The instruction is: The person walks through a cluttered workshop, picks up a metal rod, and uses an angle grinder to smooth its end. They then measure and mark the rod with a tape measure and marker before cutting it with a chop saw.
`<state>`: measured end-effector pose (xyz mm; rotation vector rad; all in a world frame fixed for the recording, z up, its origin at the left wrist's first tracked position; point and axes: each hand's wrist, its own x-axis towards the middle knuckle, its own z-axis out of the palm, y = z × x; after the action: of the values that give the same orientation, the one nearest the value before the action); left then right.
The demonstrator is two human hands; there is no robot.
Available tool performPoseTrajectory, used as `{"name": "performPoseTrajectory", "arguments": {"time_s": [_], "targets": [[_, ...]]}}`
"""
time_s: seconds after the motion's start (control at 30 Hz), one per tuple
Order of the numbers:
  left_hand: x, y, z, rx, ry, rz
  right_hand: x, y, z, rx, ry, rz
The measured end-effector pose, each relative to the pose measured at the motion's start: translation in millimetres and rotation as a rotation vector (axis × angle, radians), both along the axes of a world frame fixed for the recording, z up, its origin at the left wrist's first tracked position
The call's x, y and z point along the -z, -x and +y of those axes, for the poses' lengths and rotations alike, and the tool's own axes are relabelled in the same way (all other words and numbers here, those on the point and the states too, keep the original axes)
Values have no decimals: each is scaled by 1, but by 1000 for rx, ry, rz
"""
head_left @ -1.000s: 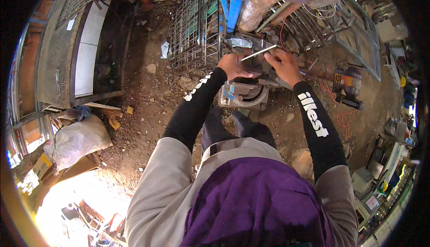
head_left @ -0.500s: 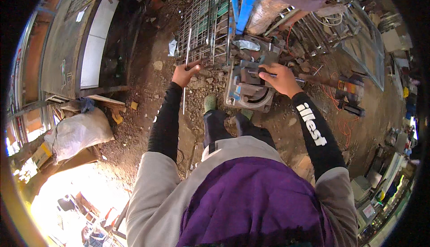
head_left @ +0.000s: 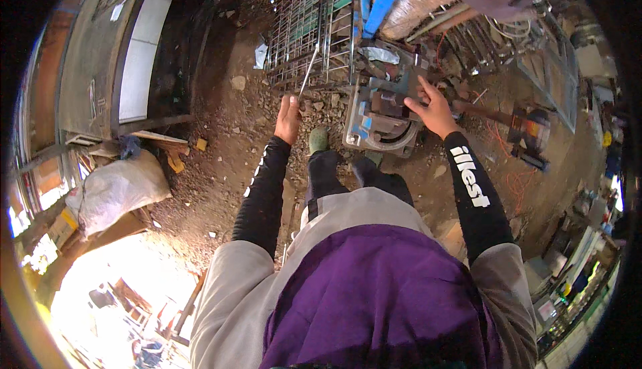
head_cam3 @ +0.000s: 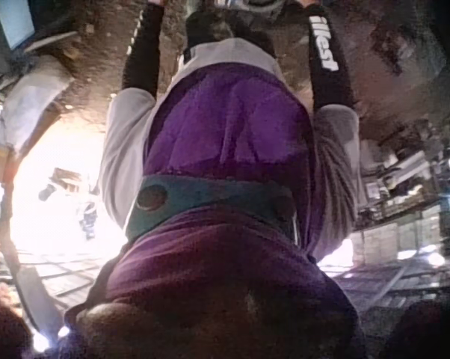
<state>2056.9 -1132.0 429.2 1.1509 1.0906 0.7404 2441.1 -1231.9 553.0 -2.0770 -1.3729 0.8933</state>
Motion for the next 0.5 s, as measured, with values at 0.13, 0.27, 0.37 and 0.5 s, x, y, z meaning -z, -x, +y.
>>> {"name": "performPoseTrajectory", "arguments": {"time_s": [0.13,0.27,0.37,0.5], "targets": [[2,3,14,237,-204,242,23,-5,-45,-5,6,61],[-31,8,15,617,-273,524,10,32,-54,61,-115,-395],[-46,10,16,729,-327,641,17,74,-67,284,-229,-457],[-67,10,16,722,-245,711,42,118,-77,386,-447,-360]]}}
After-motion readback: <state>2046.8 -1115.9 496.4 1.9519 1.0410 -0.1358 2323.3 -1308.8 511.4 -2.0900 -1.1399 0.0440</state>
